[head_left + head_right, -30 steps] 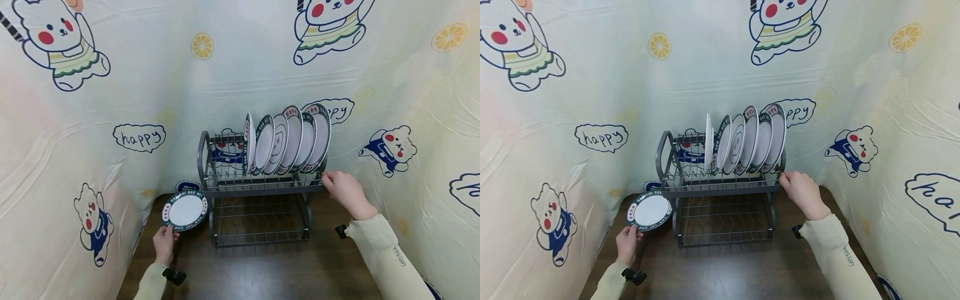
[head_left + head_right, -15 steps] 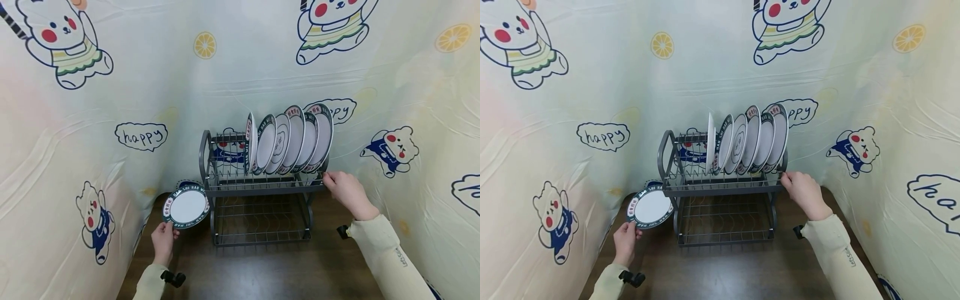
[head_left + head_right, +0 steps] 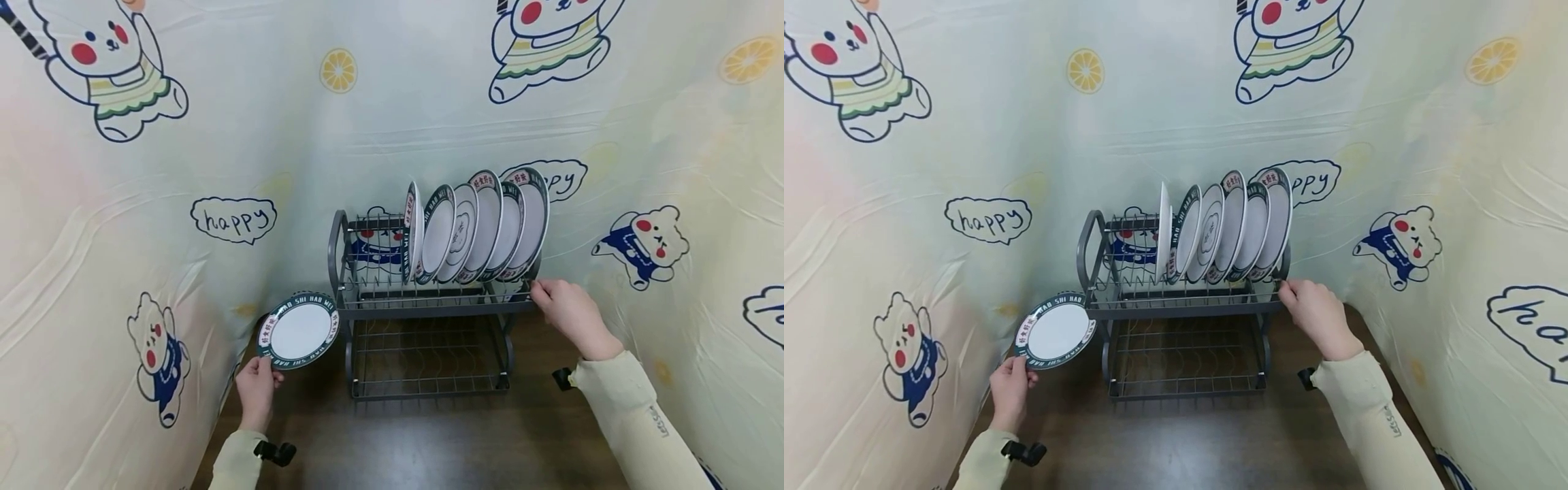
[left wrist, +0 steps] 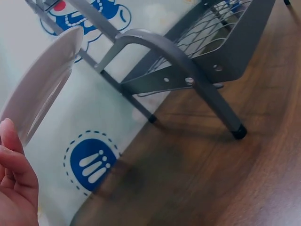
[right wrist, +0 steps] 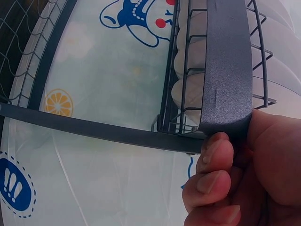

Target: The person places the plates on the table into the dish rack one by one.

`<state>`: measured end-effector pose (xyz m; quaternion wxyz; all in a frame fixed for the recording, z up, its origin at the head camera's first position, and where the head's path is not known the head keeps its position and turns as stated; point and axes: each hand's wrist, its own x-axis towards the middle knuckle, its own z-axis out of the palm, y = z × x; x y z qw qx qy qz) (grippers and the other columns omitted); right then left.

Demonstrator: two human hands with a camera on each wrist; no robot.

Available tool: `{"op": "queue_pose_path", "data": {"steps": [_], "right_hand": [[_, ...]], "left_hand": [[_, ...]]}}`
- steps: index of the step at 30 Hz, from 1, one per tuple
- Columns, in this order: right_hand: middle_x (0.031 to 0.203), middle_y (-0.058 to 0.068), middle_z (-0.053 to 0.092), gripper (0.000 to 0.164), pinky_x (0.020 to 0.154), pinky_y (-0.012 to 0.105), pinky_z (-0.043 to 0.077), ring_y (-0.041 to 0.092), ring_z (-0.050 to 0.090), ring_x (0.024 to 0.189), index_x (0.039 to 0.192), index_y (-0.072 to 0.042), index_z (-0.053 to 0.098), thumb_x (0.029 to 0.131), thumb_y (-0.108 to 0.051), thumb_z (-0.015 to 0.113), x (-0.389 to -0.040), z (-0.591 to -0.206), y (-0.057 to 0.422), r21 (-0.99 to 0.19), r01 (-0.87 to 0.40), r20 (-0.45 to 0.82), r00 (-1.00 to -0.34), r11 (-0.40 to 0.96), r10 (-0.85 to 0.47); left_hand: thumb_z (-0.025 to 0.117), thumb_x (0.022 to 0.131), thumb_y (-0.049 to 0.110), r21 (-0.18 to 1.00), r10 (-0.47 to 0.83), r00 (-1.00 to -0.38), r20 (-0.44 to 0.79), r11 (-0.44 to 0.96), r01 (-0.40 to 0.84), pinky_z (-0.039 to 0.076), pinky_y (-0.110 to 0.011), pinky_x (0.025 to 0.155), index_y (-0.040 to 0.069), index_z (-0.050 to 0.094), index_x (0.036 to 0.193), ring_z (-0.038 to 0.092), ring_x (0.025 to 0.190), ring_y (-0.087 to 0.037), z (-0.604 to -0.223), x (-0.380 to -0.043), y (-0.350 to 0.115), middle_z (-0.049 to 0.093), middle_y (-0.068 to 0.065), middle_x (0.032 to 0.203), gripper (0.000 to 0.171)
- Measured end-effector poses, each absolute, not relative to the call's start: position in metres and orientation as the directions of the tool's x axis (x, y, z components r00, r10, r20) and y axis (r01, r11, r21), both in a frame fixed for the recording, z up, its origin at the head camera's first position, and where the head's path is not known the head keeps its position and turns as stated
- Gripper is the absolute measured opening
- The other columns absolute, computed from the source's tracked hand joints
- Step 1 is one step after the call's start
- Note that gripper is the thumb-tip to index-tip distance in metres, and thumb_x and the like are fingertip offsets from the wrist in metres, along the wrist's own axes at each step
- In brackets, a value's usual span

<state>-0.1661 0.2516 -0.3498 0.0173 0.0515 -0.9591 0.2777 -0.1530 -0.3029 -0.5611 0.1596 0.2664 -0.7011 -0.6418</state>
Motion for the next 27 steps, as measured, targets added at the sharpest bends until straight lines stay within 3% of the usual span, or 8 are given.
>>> {"op": "queue_pose_path", "data": {"steps": [5,13,27], "right_hand": [[0.059,0.002,0.047,0.042,0.051,0.033,0.037,0.02,0.049,0.053,0.07,-0.01,0.052,0.11,-0.022,0.043,-0.165,-0.348,0.253,-0.527,-0.117,0.074,-0.993,0.842,-0.092],[0.059,0.001,0.048,0.043,0.052,0.033,0.037,0.019,0.049,0.054,0.072,-0.006,0.053,0.11,-0.022,0.043,-0.165,-0.347,0.252,-0.519,-0.126,0.081,-0.992,0.846,-0.098],[0.058,0.001,0.047,0.042,0.051,0.033,0.036,0.019,0.048,0.053,0.07,-0.01,0.051,0.11,-0.022,0.043,-0.164,-0.348,0.25,-0.523,-0.123,0.074,-0.992,0.843,-0.099]], "left_hand": [[0.05,0.105,0.017,0.991,-0.581,-0.81,-0.082,0.043,-0.13,0.051,-0.023,0.049,0.002,0.06,0.083,0.057,0.05,-0.009,-0.558,-0.155,-0.309,0.062,-0.003,0.063,0.028],[0.052,0.106,0.02,0.994,-0.552,-0.829,-0.096,-0.012,-0.107,0.048,-0.022,0.046,0.004,0.061,0.084,0.055,0.047,-0.008,-0.546,-0.152,-0.317,0.061,0.001,0.061,0.029],[0.051,0.104,0.015,0.999,-0.58,-0.814,-0.037,-0.002,-0.044,0.043,-0.019,0.04,0.003,0.059,0.077,0.051,0.041,-0.007,-0.527,-0.144,-0.322,0.056,0.001,0.054,0.031]]}}
